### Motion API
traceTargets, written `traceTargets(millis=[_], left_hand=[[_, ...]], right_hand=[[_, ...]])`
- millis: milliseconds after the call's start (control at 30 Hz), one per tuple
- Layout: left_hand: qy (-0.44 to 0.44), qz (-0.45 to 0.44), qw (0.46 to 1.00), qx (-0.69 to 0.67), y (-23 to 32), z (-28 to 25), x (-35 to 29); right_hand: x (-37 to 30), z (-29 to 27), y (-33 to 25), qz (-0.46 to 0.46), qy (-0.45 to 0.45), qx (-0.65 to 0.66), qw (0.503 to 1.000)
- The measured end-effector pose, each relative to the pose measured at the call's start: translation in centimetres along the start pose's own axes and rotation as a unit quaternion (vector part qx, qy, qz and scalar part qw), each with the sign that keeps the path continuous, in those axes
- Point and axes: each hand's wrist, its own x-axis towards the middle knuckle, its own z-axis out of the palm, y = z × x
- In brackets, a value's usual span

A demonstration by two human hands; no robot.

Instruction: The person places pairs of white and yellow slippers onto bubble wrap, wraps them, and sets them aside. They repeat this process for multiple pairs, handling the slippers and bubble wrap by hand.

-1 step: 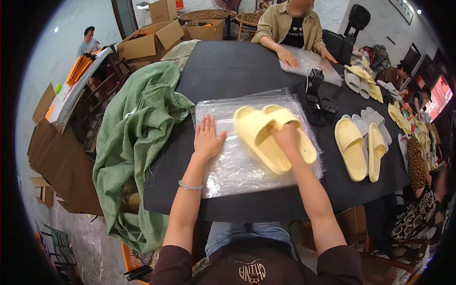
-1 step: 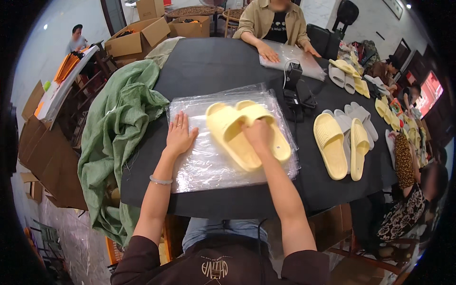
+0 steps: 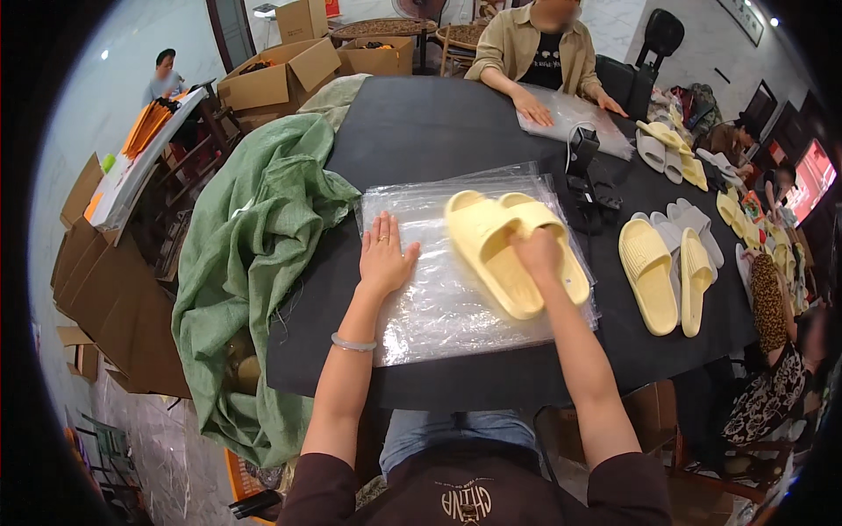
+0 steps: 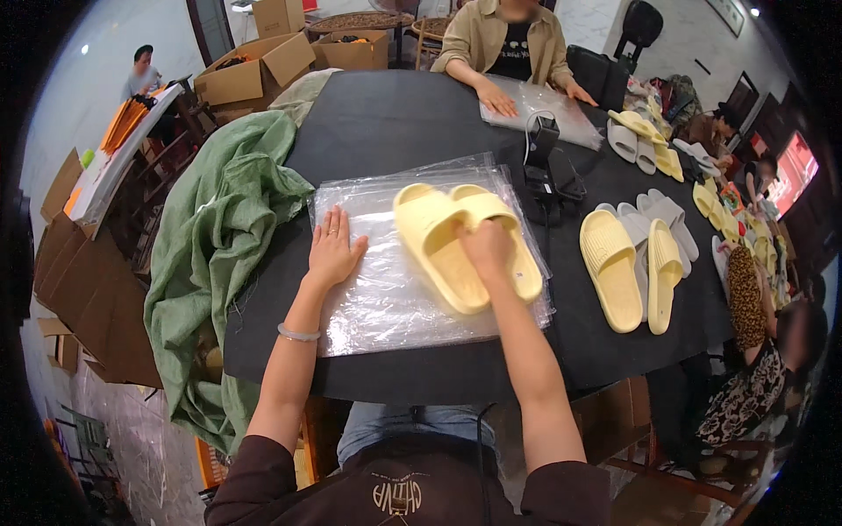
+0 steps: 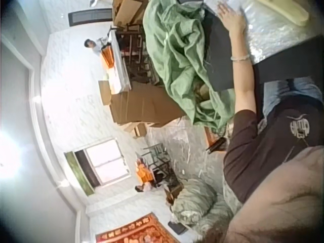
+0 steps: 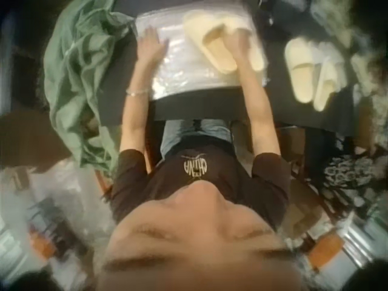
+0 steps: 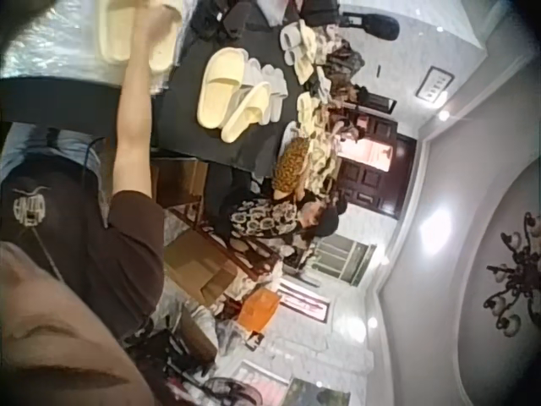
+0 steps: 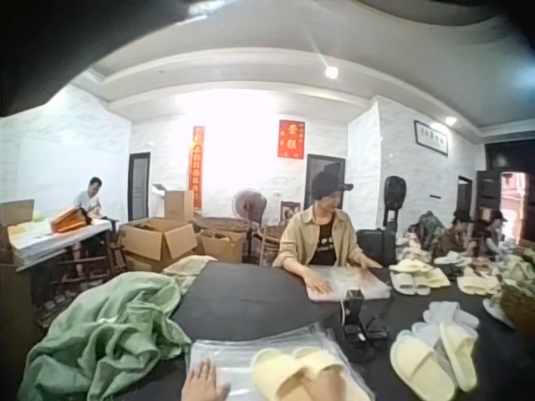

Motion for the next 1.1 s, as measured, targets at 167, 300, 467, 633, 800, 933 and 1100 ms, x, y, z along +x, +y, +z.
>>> traceTargets(millis=[167,300,467,633,800,933,1100], left_hand=[[0.011,-0.017,0.998,-0.064,0.1,-0.6,0.4],[0.111,-0.025,0.991,-0.07,-0.4,-0.4,0.9],[-0.008,0.029,0.999,0.021,0.0,-1.5,-0.2],[-0.026,-0.006,0.998,0.064,1.1,-2.5,-0.1],[-0.01,-0.026,0.998,0.058,0.0,-0.8,0.4],[-0.003,-0.021,0.999,0.047,0.2,-0.5,0.6],[0.004,-0.012,0.998,0.057,0.1,-0.1,0.4]], right_hand=[[3.0,-0.1,2.6,0.043,0.061,0.028,0.997],[2.2,-0.4,-3.0,-0.016,-0.006,0.124,0.992],[-1.5,4.8,-9.6,-0.132,-0.039,0.115,0.984],[-0.5,3.7,-8.5,-0.114,-0.08,0.08,0.987],[0.6,1.9,-4.1,-0.088,0.005,0.052,0.995],[0.8,0.7,-1.7,-0.046,0.004,0.018,0.999],[1.2,-0.4,0.4,-0.048,0.017,0.01,0.999]])
